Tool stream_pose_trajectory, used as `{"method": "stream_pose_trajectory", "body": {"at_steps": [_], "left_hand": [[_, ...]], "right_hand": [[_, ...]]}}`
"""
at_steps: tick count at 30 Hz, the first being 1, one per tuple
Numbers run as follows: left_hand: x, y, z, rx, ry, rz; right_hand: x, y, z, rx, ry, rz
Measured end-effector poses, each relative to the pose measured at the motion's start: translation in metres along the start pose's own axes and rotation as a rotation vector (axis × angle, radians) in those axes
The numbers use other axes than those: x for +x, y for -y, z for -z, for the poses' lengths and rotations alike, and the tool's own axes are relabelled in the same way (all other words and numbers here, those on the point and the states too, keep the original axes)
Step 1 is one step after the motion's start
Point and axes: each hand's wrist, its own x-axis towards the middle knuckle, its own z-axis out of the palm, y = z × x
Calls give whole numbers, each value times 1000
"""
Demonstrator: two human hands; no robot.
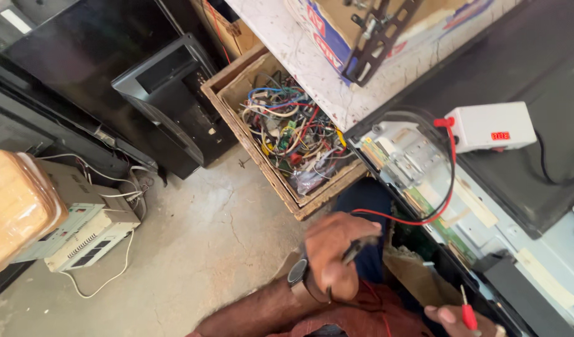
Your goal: The person tests a television mainboard with a multimeter. They hold the red and black probes, touch them to points on the green circuit board mounted in the TV chassis, reposition the probes on different components, and at the end hold the probes while looking at the board.
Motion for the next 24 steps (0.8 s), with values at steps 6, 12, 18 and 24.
{"method": "stream_pose_trajectory", "body": {"at_steps": [6,12,18,24], "left_hand": [[13,7,28,212,-42,-120],[-8,-3,32,-373,68,351],[-27,12,33,-809,37,635],[-48,19,34,-863,101,652]], "right_hand": [[38,14,35,363,211,-374],[38,21,42,536,151,-458],[24,21,23,370,-153,-301],[8,48,37,304,-116,157]]}}
